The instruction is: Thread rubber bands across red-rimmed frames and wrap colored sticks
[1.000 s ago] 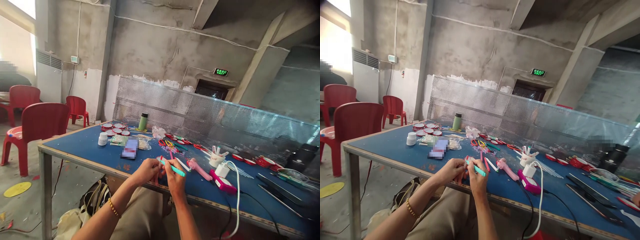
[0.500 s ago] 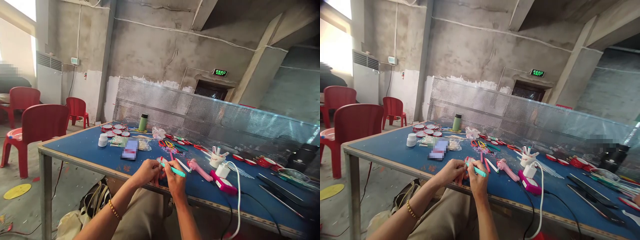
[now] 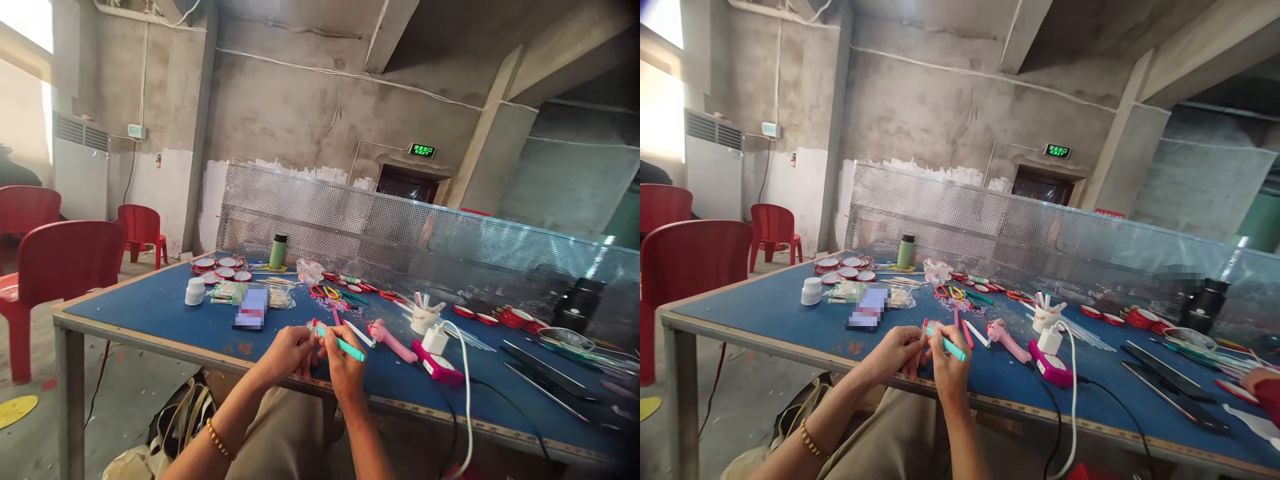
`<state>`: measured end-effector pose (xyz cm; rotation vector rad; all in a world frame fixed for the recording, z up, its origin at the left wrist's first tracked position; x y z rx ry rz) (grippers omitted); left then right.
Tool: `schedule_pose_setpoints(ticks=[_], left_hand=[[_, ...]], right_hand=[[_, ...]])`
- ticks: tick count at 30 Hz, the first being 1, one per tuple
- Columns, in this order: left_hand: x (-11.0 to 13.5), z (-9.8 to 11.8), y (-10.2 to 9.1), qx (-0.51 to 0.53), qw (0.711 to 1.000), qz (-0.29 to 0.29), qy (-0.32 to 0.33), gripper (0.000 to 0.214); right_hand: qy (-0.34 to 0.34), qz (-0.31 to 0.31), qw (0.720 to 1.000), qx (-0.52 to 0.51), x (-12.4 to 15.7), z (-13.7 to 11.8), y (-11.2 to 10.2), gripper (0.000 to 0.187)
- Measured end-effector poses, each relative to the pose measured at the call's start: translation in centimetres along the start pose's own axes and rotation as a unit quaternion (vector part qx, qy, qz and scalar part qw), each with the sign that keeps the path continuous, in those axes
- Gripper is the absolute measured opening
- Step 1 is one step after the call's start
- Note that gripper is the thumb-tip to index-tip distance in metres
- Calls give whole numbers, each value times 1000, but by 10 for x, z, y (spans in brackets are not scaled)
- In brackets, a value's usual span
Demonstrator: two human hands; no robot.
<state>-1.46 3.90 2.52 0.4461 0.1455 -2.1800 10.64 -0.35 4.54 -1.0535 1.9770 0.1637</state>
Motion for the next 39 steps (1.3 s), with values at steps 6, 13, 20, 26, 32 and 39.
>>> schedule_pose_setpoints(ticks=[6,13,20,26,32,39], left_hand=[[-1,-3,-1,-2,1000,0,1,33],[1,-2,-1,-4,1000,1,7,29],[1,0,0,-13,1000,3,13,29],[2,-1,-1,-9,1000,1,19,33],[0,-4,-2,-13,1000,2,26,30],[2,0,0,-24,999,5,25,34]], right_hand=[[-25,2,1000,16,0,0,1,23],[-40,3,999,28,1,-2,3,21],[-40,3,999,35,0,-5,2,24],[-33,10,999,30,0,-5,1,24],[-45,0,998,41,-1,-9,2,26],[-48,-5,997,53,-2,-8,3,25]])
Point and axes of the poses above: each hand's wrist, its own x-axis away from the middle knuckle, its own y-axis out of the palm, z = x × y, the point moved 5 cm from there along -x, towards the middle knuckle, and after that the axes turned 15 degrees about x, right-handed, at the moved point
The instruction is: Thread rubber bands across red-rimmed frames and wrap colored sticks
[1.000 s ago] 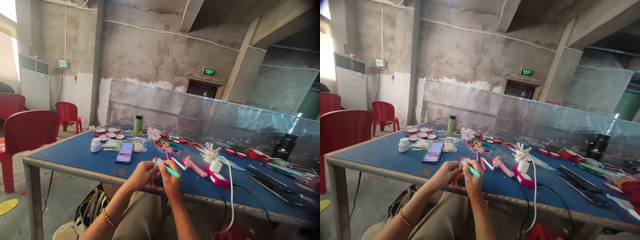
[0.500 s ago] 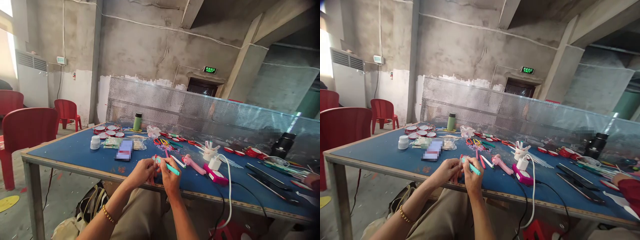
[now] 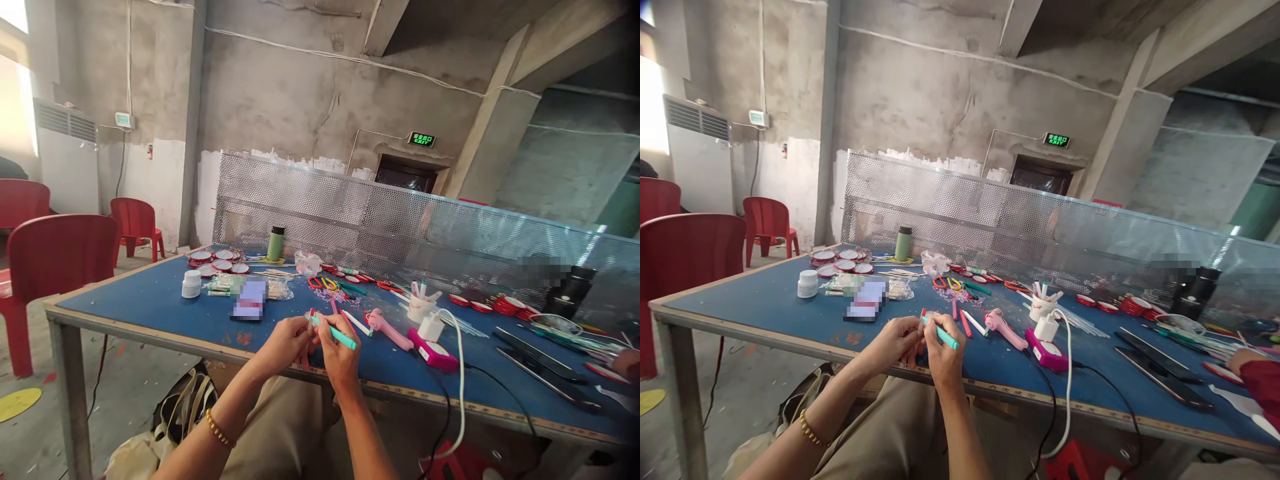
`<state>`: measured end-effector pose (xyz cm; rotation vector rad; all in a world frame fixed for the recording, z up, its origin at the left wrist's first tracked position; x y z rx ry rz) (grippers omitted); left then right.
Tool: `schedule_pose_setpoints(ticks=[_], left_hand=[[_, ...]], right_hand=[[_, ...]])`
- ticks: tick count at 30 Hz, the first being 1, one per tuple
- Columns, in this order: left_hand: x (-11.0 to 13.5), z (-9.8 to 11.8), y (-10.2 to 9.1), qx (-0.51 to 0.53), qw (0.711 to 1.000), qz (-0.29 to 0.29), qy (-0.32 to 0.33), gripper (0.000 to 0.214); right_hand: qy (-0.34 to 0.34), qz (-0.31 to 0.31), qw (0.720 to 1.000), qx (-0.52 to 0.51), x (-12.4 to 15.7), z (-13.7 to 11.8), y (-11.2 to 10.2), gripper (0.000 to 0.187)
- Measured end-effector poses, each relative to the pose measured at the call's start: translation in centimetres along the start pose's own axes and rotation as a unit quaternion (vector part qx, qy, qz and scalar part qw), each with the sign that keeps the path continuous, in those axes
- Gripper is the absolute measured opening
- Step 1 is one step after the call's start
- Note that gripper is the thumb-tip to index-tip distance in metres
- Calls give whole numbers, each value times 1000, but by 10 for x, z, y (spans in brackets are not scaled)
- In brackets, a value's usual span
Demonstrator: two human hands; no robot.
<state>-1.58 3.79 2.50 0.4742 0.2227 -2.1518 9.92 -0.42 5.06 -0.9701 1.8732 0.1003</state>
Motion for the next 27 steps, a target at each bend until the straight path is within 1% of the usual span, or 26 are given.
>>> schedule_pose_setpoints(ticks=[5,14,27], left_hand=[[1,3,0,-2,1000,2,-7,35],[0,3,-1,-13,1000,0,6,33],[0,2,-1,-24,1000,0,13,32]], right_hand=[[-6,-3,1000,2,0,3,1,24],[0,-9,1000,-5,0,6,3,25],[-10,12,1000,17,-1,0,-2,24]])
Point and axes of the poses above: each hand's wrist, its own x-axis away from the middle knuckle, its own y-axis out of the palm, z = x × y, the point moved 5 cm from there along -x, towards the middle knuckle, and after that the axes turned 15 degrees about x, right-handed, at the moved point
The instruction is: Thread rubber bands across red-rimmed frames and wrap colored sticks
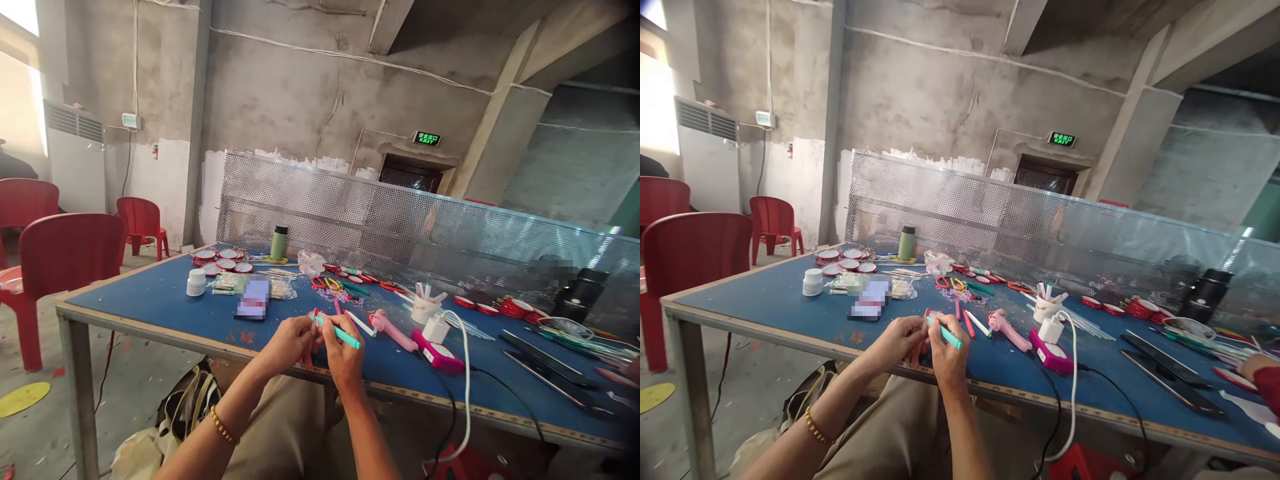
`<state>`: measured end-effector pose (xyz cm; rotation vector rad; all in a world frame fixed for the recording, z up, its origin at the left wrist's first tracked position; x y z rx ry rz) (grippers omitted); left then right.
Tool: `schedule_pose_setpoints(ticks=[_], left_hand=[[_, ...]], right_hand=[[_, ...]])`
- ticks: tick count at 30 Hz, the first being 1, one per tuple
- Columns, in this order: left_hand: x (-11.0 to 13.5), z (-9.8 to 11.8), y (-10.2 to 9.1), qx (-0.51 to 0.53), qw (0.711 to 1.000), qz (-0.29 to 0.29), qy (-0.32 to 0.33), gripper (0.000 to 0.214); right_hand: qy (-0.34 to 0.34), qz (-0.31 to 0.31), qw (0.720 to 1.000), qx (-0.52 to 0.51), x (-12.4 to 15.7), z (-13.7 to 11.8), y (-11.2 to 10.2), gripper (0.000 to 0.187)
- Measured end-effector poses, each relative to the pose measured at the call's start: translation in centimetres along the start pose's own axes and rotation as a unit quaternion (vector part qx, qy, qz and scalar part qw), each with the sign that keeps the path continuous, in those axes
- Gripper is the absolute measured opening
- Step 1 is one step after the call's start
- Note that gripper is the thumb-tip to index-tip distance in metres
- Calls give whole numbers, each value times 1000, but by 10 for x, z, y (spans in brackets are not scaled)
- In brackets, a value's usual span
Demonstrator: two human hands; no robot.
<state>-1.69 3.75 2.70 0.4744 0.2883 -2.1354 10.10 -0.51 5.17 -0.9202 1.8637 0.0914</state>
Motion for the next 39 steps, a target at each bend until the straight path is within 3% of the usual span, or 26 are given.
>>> schedule_pose_setpoints(ticks=[39], left_hand=[[0,1,-1,0,1000,1,3,35]], right_hand=[[16,8,1000,-6,2,4,2,25]])
Point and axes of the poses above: each hand's wrist, its own x-axis away from the middle knuckle, its own y-axis out of the palm, z = x × y, the point moved 5 cm from there along -x, towards the middle knuckle, and after that the axes turned 15 degrees about x, right-handed, at the moved point
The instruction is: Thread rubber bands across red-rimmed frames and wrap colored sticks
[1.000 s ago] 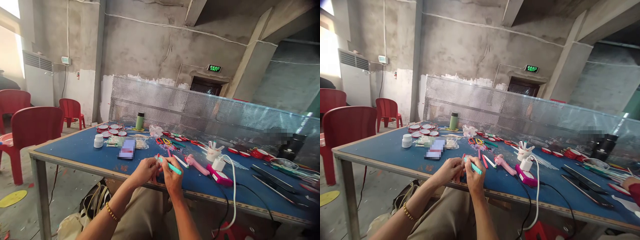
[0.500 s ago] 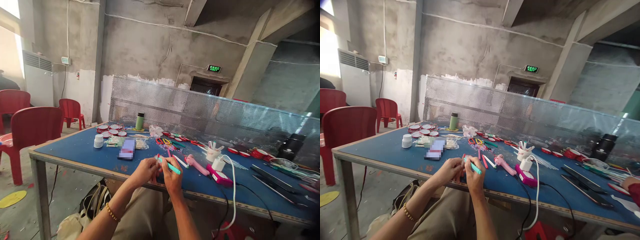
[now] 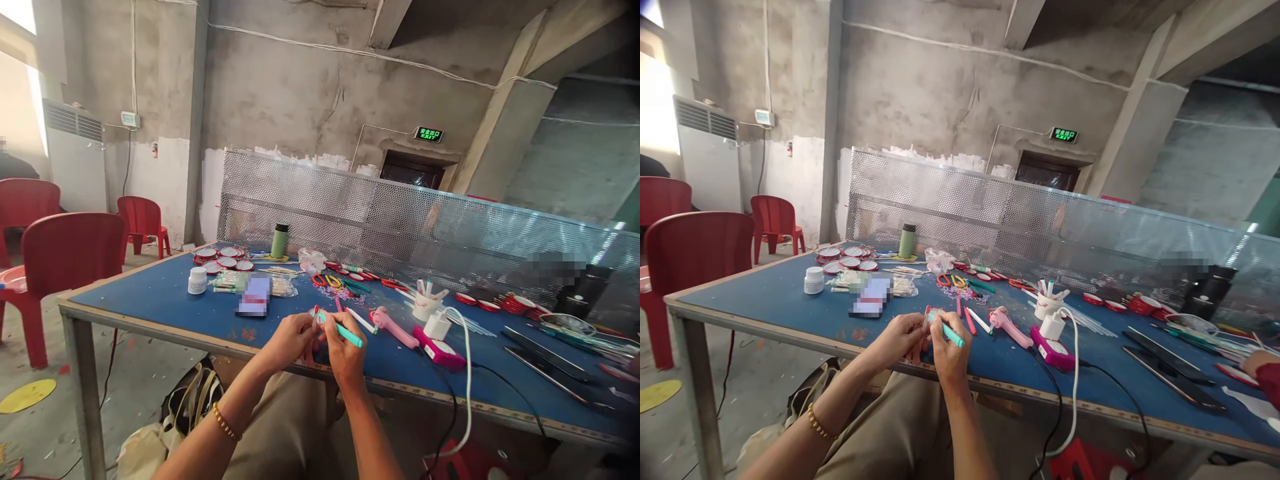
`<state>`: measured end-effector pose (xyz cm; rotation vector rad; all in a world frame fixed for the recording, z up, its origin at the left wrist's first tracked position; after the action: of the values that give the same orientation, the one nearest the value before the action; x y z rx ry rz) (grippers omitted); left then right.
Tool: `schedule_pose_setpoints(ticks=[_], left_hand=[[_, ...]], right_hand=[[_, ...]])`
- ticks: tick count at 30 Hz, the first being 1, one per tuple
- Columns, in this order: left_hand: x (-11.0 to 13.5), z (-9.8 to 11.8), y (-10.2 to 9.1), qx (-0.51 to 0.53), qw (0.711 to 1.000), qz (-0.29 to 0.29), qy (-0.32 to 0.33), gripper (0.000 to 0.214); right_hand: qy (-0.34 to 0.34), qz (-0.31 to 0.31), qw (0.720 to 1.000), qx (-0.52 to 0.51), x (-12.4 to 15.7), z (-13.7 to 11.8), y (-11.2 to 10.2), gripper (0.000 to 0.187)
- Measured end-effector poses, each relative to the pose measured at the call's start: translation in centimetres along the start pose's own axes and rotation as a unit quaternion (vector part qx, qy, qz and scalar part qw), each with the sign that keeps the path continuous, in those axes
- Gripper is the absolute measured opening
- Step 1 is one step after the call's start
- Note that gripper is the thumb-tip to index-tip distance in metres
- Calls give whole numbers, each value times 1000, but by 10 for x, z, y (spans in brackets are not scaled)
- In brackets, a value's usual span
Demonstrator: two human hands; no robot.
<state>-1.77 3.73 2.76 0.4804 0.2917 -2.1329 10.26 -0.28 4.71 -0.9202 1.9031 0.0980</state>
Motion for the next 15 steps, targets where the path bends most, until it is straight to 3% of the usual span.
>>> schedule_pose_setpoints(ticks=[15], left_hand=[[2,0,0,-2,1000,2,-8,34]], right_hand=[[-18,-4,1000,8,0,-3,0,24]])
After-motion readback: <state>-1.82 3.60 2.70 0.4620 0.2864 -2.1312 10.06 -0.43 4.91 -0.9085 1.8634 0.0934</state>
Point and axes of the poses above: each hand's wrist, its own x-axis away from the middle knuckle, its own y-axis out of the palm, z = x × y, the point moved 5 cm from there along -x, towards the middle knuckle, and after that the axes turned 15 degrees about x, right-handed, at the moved point
